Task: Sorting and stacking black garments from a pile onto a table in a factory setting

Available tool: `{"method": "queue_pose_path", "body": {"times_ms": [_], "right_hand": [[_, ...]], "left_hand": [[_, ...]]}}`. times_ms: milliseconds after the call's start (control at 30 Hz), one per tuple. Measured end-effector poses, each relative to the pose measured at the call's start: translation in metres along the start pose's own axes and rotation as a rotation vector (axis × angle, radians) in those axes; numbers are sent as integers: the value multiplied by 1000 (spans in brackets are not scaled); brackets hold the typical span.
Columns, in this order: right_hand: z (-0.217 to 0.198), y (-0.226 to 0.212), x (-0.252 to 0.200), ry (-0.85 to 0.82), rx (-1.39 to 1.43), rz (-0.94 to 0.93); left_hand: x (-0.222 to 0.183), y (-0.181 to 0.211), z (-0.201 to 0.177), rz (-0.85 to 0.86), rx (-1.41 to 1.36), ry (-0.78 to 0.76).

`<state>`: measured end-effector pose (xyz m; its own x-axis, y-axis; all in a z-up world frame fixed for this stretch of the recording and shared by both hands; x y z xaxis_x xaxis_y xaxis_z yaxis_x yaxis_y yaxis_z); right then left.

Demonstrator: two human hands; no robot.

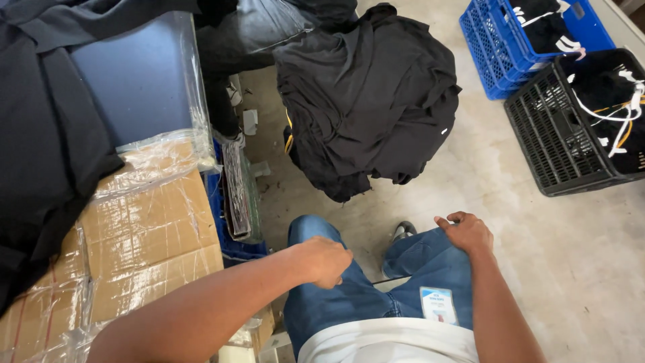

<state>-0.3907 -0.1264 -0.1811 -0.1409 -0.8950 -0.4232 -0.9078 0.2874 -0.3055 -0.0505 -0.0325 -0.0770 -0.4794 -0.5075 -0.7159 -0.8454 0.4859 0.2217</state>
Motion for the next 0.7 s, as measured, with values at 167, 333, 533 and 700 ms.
{"method": "queue_pose_path", "body": {"times_ms": [167, 333, 533, 700], "right_hand": [[-1, -1, -1, -1, -2, 10], [-2, -2, -4, -8, 2, 20], [-2, -7, -5, -14, 0, -3], [-4, -10, -6, -14, -23, -10]], "left_hand": [[4, -1, 2, -9, -42, 6], [-5, 3, -13, 11, -45, -10], [-7, 4, -10, 29, -47, 12], [-10, 0, -11, -10, -30, 26]]}}
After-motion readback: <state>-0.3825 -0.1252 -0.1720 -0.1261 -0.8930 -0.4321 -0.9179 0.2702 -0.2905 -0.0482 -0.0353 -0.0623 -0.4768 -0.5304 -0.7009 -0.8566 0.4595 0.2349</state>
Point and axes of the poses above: each hand's wrist, its own x-axis towards the middle knuckle, its own z-axis out of the palm, y = z × x, the point moved 9 cm from there along x, towards the middle knuckle, and after that the axes turned 13 degrees about -z, right-handed, at the moved point
